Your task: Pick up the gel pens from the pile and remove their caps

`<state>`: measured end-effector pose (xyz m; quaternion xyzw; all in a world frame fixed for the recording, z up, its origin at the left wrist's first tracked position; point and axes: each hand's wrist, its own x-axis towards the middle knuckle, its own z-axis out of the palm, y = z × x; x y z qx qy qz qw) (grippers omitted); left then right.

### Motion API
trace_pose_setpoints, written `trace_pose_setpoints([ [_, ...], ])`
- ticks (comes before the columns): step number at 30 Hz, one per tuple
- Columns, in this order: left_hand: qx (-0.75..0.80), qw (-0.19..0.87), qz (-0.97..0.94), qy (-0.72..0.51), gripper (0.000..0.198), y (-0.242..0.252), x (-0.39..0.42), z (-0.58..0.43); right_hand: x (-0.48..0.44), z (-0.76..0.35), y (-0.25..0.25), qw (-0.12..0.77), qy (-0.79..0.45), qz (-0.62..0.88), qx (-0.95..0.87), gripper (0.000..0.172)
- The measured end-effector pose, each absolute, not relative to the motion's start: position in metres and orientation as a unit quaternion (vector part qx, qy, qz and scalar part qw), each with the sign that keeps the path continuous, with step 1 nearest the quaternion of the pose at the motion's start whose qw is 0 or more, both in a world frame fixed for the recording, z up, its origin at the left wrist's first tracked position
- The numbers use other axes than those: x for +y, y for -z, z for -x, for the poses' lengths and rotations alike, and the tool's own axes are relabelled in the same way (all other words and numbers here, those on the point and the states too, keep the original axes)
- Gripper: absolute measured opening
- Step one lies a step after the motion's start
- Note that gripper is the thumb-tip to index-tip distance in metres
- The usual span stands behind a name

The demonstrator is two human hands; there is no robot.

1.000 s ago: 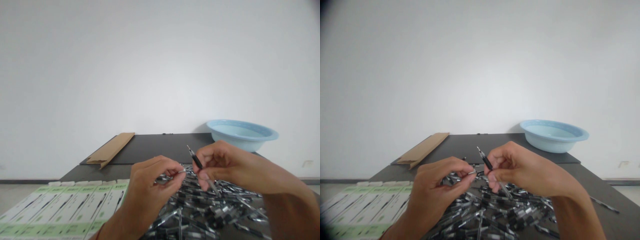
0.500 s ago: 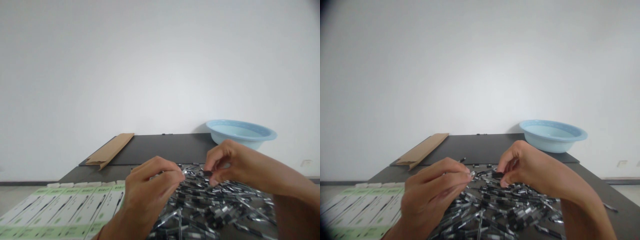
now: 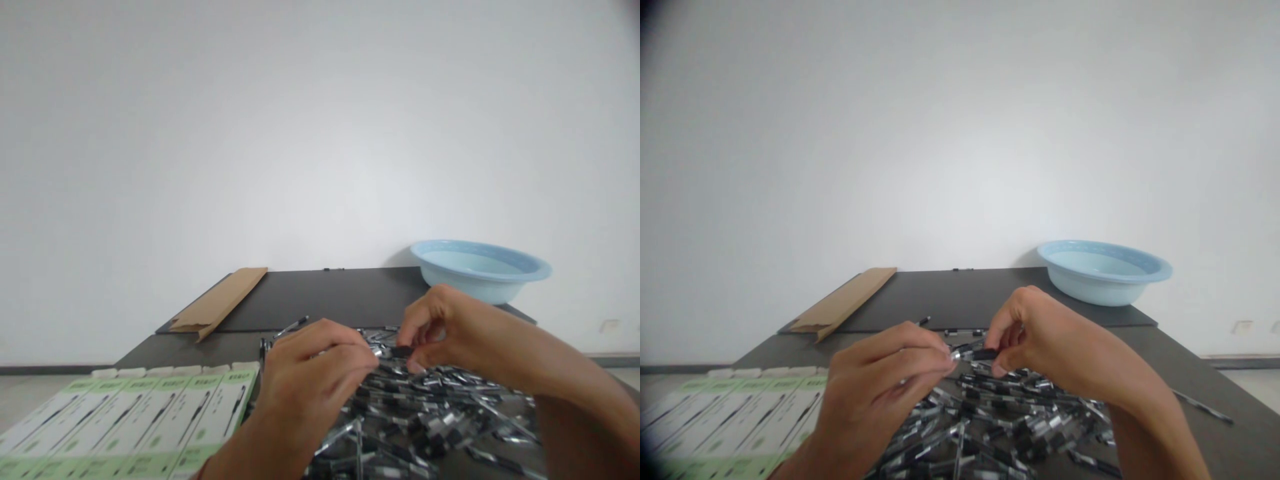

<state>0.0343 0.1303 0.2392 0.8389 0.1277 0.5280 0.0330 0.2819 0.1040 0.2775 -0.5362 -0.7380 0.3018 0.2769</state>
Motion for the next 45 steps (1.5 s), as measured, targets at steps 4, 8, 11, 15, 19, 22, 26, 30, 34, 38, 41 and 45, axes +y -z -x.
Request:
trace_pose_setpoints([
  [4,0.136,0.065,-0.847,-0.509,0.014,-0.240,0.131,-0.036,0.104,-0.278,-0.280,0.274,-0.311,0.515,-0.751,0.009],
  [8,0.153,0.088,-0.851,-0.494,0.015,-0.240,0.131,-0.039,0.104,-0.277,-0.281,0.268,-0.283,0.511,-0.766,0.011],
  [11,0.160,0.091,-0.849,-0.495,0.015,-0.238,0.134,-0.042,0.106,-0.278,-0.279,0.266,-0.258,0.526,-0.766,0.012],
  [15,0.171,0.099,-0.848,-0.492,0.020,-0.235,0.138,-0.040,0.107,-0.278,-0.277,0.273,-0.255,0.524,-0.765,0.009],
  [19,0.224,0.082,-0.852,-0.466,0.057,-0.235,0.138,-0.035,0.105,-0.274,-0.280,0.276,-0.237,0.541,-0.758,0.009],
  [22,0.247,0.034,-0.848,-0.467,0.029,-0.238,0.136,-0.033,0.104,-0.272,-0.280,0.272,-0.226,0.554,-0.754,0.011],
  [26,0.269,0.033,-0.856,-0.440,0.012,-0.240,0.134,-0.034,0.103,-0.272,-0.277,0.261,-0.204,0.569,-0.752,0.011],
  [30,0.248,0.037,-0.863,-0.438,0.011,-0.240,0.134,-0.036,0.100,-0.272,-0.275,0.250,-0.177,0.583,-0.753,0.014],
  [34,0.254,0.016,-0.854,-0.454,0.027,-0.240,0.133,-0.035,0.097,-0.267,-0.276,0.259,-0.164,0.590,-0.747,0.017],
  [38,0.258,0.022,-0.854,-0.452,0.006,-0.242,0.131,-0.034,0.098,-0.267,-0.274,0.261,-0.164,0.592,-0.745,0.015],
  [41,0.242,0.026,-0.857,-0.455,0.010,-0.245,0.130,-0.034,0.095,-0.269,-0.274,0.274,-0.149,0.578,-0.754,0.015],
  [45,0.231,0.016,-0.831,-0.506,0.010,-0.251,0.128,-0.031,0.084,-0.264,-0.283,0.297,-0.137,0.525,-0.786,0.011],
])
